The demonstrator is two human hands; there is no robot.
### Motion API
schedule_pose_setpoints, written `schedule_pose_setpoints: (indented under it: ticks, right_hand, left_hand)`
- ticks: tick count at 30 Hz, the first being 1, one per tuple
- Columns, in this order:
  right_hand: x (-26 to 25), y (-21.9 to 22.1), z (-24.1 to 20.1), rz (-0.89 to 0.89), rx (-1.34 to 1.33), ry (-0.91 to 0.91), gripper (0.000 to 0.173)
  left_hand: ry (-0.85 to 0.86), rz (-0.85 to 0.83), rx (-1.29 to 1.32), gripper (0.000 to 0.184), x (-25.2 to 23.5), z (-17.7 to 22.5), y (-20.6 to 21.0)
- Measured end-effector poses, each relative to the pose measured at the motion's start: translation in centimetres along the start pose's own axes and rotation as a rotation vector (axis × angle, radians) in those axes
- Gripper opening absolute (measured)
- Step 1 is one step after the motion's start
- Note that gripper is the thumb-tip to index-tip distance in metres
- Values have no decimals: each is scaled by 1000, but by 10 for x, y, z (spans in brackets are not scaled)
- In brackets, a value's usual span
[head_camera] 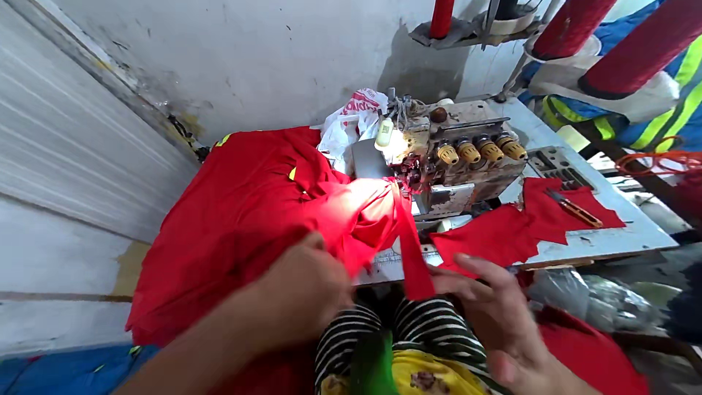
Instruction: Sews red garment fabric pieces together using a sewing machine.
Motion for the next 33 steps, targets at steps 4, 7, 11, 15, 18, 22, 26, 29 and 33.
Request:
schedule_pose_setpoints:
  ticks: [4,7,11,15,18,22,26,29,33]
  right_hand:
    - [-10,28,15,-157,69,-65,80]
    - [3,6,24,-141,100,21,86]
    - [9,-5,28,-148,105,15,88]
    - [-8,11,21,-200,74,-53,93]
    - [-21,28,14,-257,49,-86,96]
    - [-31,40,3,-267,76,-136,95]
    - [-32,41,-3,-283,87,-119,96]
    - [-31,41,-8,-283,119,-118,96]
    - [-33,36,-18,-257,143,-125,96]
  left_hand:
    - [126,128,-26,43,-17,43,-18]
    - [-5,88,44,33,-20,-10,-9]
    - [393,127,203,40,-44,62,-9]
    - [357,110,72,36,-37,75,-13]
    - [198,142,-131,28,-25,74,-13]
    - [35,214,-249,17,-17,60,-19]
    - [2,238,-165,16,-15,47,-22]
    - [52,251,-57,28,-17,37,-20]
    - [74,279,167,34,-18,25,-19]
Point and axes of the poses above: each hand's wrist, its own x-axis away from the middle knuckle, its own y-axis out of the palm, z = x × y, the point moved 8 cm from there along -x, towards the middle knuckle, and after that the axes turned 8 degrees about y, right-handed, at the moved point
